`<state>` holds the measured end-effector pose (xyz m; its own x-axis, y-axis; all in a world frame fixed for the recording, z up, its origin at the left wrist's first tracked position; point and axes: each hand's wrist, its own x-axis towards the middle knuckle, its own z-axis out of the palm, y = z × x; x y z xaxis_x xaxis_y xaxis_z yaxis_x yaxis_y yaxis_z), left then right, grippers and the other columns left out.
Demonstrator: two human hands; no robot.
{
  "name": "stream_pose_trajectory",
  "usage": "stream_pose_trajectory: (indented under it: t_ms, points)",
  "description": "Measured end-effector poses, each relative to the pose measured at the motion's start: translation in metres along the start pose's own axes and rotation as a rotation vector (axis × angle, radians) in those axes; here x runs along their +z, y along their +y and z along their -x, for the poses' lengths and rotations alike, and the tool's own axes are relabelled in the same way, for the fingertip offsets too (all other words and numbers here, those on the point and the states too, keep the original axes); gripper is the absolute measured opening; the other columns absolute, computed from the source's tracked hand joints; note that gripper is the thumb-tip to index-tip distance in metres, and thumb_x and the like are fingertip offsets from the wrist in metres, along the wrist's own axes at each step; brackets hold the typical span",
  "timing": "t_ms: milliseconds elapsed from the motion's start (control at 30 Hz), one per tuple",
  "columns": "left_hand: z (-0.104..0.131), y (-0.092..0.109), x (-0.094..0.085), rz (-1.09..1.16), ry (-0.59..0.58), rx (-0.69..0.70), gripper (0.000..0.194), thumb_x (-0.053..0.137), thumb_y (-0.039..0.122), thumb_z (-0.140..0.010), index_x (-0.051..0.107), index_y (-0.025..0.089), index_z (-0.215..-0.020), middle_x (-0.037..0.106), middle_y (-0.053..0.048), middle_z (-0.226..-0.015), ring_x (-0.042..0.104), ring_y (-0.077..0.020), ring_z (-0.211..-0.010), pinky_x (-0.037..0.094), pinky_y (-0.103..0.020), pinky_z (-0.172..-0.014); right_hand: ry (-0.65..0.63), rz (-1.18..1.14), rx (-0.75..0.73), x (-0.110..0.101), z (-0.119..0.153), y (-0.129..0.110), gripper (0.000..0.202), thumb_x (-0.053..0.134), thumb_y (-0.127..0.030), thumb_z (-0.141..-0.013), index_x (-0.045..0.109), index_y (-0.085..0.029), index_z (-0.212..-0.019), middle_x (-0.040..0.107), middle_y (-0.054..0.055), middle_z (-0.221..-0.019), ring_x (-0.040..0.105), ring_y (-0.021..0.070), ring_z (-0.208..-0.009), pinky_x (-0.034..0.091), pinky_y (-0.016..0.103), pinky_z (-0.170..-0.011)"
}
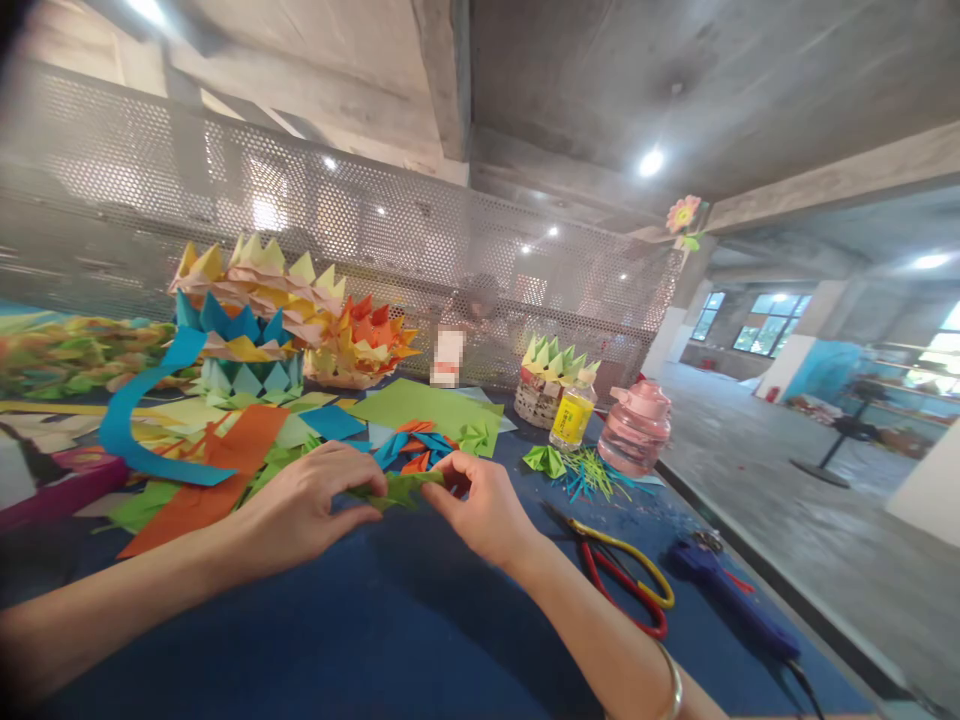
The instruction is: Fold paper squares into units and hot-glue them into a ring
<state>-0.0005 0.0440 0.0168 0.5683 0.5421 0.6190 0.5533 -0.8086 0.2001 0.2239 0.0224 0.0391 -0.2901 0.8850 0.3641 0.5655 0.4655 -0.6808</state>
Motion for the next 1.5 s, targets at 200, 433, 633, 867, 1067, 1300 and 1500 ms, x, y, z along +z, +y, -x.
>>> stream_pose_trajectory:
  t_ms: [200, 433, 633, 867, 1067, 1300, 1500]
  points:
    - [0.000, 0.001, 0.000, -0.005, 0.000, -0.030, 0.008, 0.068, 0.017, -0.079, 0.061, 0.020, -0.082, 0.069, -0.001, -0.083, 0.063, -0.0212, -0.084, 0.044, -0.035, -0.080, -0.004, 0.032, -0.026, 0.003, 0.003, 0.000, 0.017, 0.064, -0.032, -0.083, 0.064, -0.017, -0.077, 0.059, -0.001, -0.068, 0.050, 0.0127, -0.065, 0.039, 0.023, -0.059]
    - [0.000, 0.005, -0.002, -0.002, -0.021, -0.021, 0.010, 0.062, 0.029, -0.083, 0.061, 0.020, -0.085, 0.070, -0.003, -0.086, 0.064, -0.0220, -0.084, 0.046, -0.037, -0.080, -0.001, 0.057, -0.042, 0.004, 0.003, 0.003, 0.013, 0.065, -0.029, -0.083, 0.067, -0.017, -0.078, 0.060, -0.001, -0.068, 0.051, 0.0126, -0.065, 0.039, 0.023, -0.060]
    - [0.000, 0.003, 0.000, 0.011, -0.002, -0.060, 0.012, 0.060, 0.029, -0.087, 0.062, 0.020, -0.080, 0.070, -0.002, -0.081, 0.064, -0.0205, -0.081, 0.045, -0.034, -0.077, -0.016, 0.067, -0.049, 0.005, 0.002, 0.002, 0.013, 0.066, -0.028, -0.082, 0.068, -0.017, -0.077, 0.062, -0.002, -0.067, 0.051, 0.0123, -0.063, 0.039, 0.023, -0.060]
    - [-0.001, 0.003, -0.001, -0.033, 0.012, -0.013, 0.012, 0.059, 0.023, -0.089, 0.063, 0.020, -0.078, 0.069, 0.000, -0.075, 0.064, -0.0173, -0.074, 0.044, -0.031, -0.075, -0.021, 0.062, -0.058, 0.008, 0.002, 0.004, 0.010, 0.065, -0.024, -0.081, 0.068, -0.017, -0.075, 0.061, -0.002, -0.065, 0.049, 0.0115, -0.061, 0.039, 0.024, -0.060]
    - [0.000, 0.001, 0.001, -0.054, 0.036, -0.005, 0.011, 0.060, 0.024, -0.089, 0.062, 0.020, -0.079, 0.070, 0.001, -0.077, 0.063, -0.0179, -0.076, 0.044, -0.031, -0.077, -0.011, 0.039, -0.050, 0.009, 0.002, 0.004, 0.010, 0.065, -0.026, -0.081, 0.069, -0.017, -0.077, 0.061, -0.002, -0.066, 0.050, 0.0118, -0.062, 0.040, 0.023, -0.060]
    - [0.000, 0.002, 0.000, -0.029, 0.035, -0.025, 0.009, 0.062, 0.020, -0.088, 0.062, 0.019, -0.079, 0.069, 0.001, -0.078, 0.061, -0.0200, -0.078, 0.043, -0.033, -0.077, -0.024, 0.027, -0.035, 0.010, 0.002, 0.005, 0.011, 0.065, -0.025, -0.080, 0.068, -0.016, -0.075, 0.061, -0.002, -0.066, 0.049, 0.0115, -0.061, 0.039, 0.023, -0.060]
    - [0.000, 0.002, 0.001, -0.006, 0.034, -0.017, 0.009, 0.064, 0.019, -0.087, 0.061, 0.019, -0.079, 0.068, 0.001, -0.076, 0.060, -0.0198, -0.076, 0.041, -0.033, -0.077, -0.032, 0.033, -0.032, 0.011, 0.001, 0.006, 0.011, 0.066, -0.025, -0.080, 0.068, -0.016, -0.075, 0.060, -0.002, -0.065, 0.047, 0.0112, -0.061, 0.038, 0.023, -0.060]
